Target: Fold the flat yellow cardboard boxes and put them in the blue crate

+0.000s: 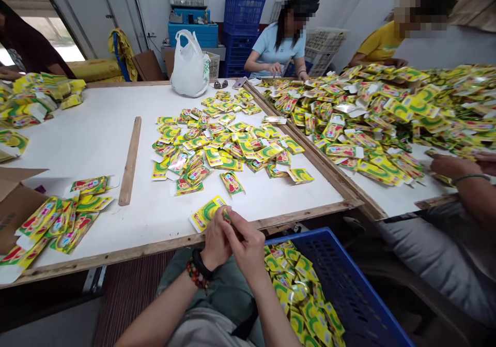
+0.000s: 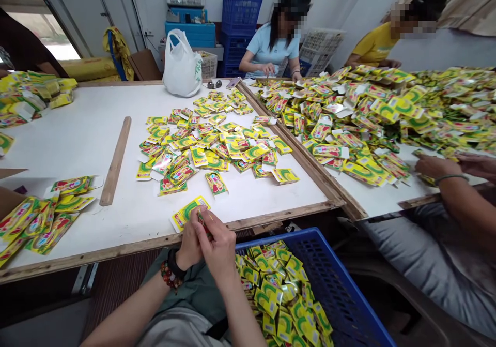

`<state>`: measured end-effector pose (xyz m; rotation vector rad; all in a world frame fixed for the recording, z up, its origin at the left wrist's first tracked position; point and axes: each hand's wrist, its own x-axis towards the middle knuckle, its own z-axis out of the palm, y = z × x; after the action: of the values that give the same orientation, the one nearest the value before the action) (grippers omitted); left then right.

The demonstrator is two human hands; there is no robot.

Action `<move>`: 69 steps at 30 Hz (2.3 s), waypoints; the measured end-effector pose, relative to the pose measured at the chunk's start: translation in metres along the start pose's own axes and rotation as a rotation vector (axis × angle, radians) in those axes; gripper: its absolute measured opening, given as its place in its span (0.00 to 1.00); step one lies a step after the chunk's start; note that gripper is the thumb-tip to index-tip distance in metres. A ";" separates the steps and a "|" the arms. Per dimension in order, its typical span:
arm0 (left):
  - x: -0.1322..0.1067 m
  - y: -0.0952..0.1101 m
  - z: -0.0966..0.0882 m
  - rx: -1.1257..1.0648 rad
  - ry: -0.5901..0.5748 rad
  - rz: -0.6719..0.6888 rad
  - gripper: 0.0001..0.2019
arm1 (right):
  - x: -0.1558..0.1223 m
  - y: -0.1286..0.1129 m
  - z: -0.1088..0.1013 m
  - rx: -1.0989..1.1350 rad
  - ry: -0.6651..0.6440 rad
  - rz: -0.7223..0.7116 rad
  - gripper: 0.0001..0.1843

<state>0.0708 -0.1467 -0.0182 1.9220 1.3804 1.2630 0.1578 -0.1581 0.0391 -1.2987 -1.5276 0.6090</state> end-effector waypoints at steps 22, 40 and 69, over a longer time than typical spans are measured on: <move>0.040 0.000 -0.073 -0.162 -0.242 -0.308 0.31 | 0.026 0.035 0.012 -0.114 -0.442 -0.007 0.37; -0.001 -0.002 -0.030 0.006 -0.028 0.126 0.32 | 0.004 -0.001 0.003 0.727 -0.179 0.532 0.28; -0.005 -0.011 -0.027 -0.237 -0.118 0.038 0.27 | -0.005 0.000 -0.001 -0.122 -0.175 -0.095 0.29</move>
<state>0.0421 -0.1508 -0.0157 1.8350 1.0885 1.2479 0.1582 -0.1628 0.0376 -1.2823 -1.7838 0.5885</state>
